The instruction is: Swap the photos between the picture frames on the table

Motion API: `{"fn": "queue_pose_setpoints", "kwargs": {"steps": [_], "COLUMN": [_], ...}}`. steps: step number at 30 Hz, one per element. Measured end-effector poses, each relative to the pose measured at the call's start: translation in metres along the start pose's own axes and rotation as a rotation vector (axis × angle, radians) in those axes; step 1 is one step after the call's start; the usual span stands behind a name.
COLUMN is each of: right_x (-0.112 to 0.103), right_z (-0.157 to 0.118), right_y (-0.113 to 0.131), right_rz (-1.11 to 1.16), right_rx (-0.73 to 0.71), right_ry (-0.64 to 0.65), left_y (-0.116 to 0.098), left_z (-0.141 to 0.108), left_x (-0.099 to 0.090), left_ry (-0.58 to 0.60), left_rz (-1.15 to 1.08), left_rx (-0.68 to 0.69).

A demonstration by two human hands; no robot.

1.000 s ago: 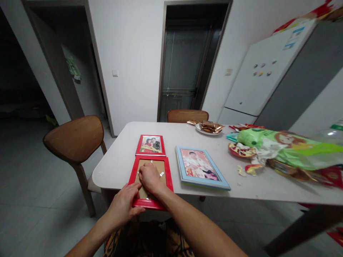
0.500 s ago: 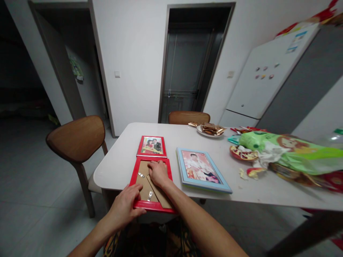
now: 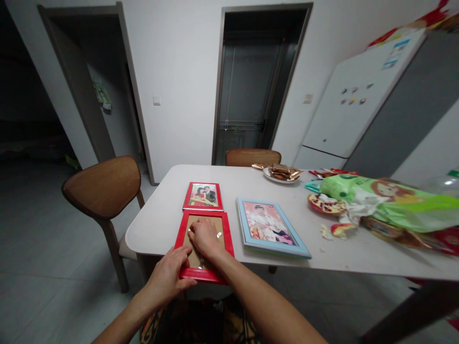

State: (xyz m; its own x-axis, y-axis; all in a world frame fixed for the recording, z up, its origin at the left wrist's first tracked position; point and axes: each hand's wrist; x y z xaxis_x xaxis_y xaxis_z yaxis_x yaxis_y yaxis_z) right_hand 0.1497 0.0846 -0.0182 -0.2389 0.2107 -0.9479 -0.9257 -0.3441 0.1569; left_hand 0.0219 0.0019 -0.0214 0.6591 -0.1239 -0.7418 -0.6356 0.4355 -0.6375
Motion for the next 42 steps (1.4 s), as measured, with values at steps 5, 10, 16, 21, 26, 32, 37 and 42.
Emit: {"fn": "queue_pose_setpoints", "kwargs": {"steps": [5, 10, 16, 21, 26, 32, 37, 42], "right_x": [-0.017, -0.037, -0.034, -0.03, -0.027, -0.03, -0.047, -0.059], "right_z": [-0.011, -0.046, -0.062, -0.059, -0.055, -0.046, -0.041, -0.042], "right_y": [-0.011, -0.033, -0.028, -0.027, -0.028, -0.032, -0.026, -0.01], "right_rz": [0.15, 0.258, 0.272, 0.264, 0.174, 0.174, 0.181, 0.279], "right_rx": [-0.087, -0.312, -0.26, -0.107, -0.025, 0.058, 0.058, -0.019], "right_ry": [0.048, 0.243, 0.191, 0.105, 0.059, 0.063, 0.032, -0.043], "left_y": [0.003, 0.006, 0.003, 0.003, 0.005, 0.003, 0.005, 0.016], "left_z": [-0.001, -0.002, -0.002, -0.002, -0.003, -0.002, 0.015, 0.028], "left_x": [0.001, 0.003, 0.003, 0.003, 0.004, 0.002, -0.003, -0.015], "left_ry": [-0.01, -0.011, 0.006, 0.0, -0.039, -0.091, -0.251, -0.309], "left_rz": [-0.006, -0.023, -0.014, -0.031, -0.08, -0.277, -0.536, -0.977], "left_rx": [-0.005, 0.003, -0.028, -0.037, -0.019, -0.027, -0.108, -0.257]}}
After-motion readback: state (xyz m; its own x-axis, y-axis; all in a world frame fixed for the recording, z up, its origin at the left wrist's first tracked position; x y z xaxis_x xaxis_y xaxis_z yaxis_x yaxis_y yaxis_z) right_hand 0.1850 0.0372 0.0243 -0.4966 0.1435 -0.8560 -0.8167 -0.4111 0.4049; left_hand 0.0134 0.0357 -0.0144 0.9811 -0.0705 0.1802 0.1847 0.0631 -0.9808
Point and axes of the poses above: each hand's wrist, its own z-axis towards the middle knuckle, its own x-axis out of the palm, y = z × x, and after that the axes turned 10 degrees about -z, right-handed
